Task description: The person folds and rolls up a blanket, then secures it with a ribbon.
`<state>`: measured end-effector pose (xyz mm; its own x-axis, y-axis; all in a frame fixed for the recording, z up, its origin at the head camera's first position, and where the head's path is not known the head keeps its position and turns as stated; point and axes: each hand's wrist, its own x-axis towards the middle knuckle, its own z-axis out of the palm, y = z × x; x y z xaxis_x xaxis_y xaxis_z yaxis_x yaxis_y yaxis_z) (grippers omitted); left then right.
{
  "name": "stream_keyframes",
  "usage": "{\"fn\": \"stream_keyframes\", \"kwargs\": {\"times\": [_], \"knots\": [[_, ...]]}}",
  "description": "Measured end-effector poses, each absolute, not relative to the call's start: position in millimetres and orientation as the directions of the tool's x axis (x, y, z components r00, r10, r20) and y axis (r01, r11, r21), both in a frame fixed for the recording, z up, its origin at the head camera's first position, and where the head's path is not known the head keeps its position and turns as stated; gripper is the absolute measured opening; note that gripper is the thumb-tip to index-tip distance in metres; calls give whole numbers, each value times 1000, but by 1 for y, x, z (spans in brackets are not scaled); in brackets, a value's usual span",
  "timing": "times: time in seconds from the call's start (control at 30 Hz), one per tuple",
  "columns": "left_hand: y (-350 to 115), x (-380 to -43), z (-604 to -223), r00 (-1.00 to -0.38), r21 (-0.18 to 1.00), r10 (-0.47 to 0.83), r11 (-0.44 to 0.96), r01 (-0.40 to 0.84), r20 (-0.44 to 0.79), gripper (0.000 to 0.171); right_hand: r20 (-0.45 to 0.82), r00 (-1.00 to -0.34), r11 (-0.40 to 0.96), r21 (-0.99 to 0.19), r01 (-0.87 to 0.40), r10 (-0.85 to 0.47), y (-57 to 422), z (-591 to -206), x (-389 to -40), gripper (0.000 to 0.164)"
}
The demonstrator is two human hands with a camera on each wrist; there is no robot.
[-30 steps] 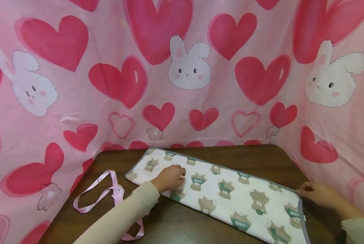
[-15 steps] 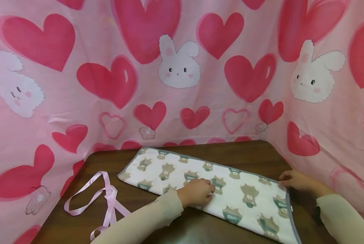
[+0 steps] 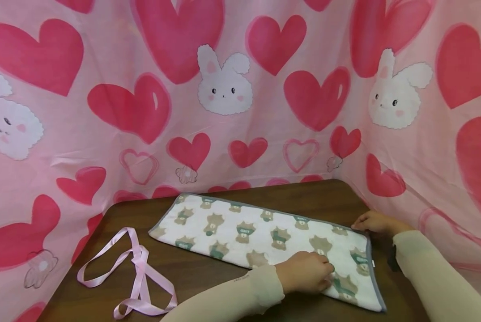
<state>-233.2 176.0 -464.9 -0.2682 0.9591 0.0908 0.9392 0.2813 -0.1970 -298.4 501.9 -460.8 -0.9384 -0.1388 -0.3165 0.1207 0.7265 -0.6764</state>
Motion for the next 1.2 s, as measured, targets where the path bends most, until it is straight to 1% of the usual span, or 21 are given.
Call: {"fn": "stream_keyframes", "kwargs": {"times": [0.17, 0.3, 0.4, 0.53, 0.63, 0.8, 0.9, 1.03, 1.2], "knots": [[209, -217, -466, -260, -188, 965, 260, 947, 25, 19, -339, -927, 665, -731, 151, -162, 504, -463, -300, 26], [234, -204, -470, -267, -176, 962, 254, 951, -51, 26, -333, -931, 680, -718, 150, -147, 506, -460, -296, 27], [247, -195, -473, -261, -182, 962, 244, 953, -75, 27, -346, -929, 690, -705, 164, -132, 508, -458, -294, 28], [255, -185, -473, -237, -176, 970, 223, 959, -62, 18, -363, -923, 704, -688, 174, -127, 510, -456, -294, 27], [256, -177, -470, -229, -195, 973, 217, 956, -39, 13, -368, -920, 709, -684, 169, -135, 509, -457, -297, 24], [259, -167, -470, -245, -217, 968, 230, 949, -45, 12, -395, -906, 683, -706, 190, -155, 504, -455, -304, 20], [264, -164, -473, -253, -253, 966, 233, 939, -50, 10, -435, -892, 674, -696, 248, -121, 502, -449, -307, 18], [268, -163, -473, -254, -291, 965, 226, 930, -60, 13, -484, -871, 666, -678, 312, -84, 501, -443, -310, 16], [266, -167, -469, -242, -287, 968, 214, 934, -67, 14, -514, -854, 655, -670, 348, -73, 504, -443, -312, 16]]}}
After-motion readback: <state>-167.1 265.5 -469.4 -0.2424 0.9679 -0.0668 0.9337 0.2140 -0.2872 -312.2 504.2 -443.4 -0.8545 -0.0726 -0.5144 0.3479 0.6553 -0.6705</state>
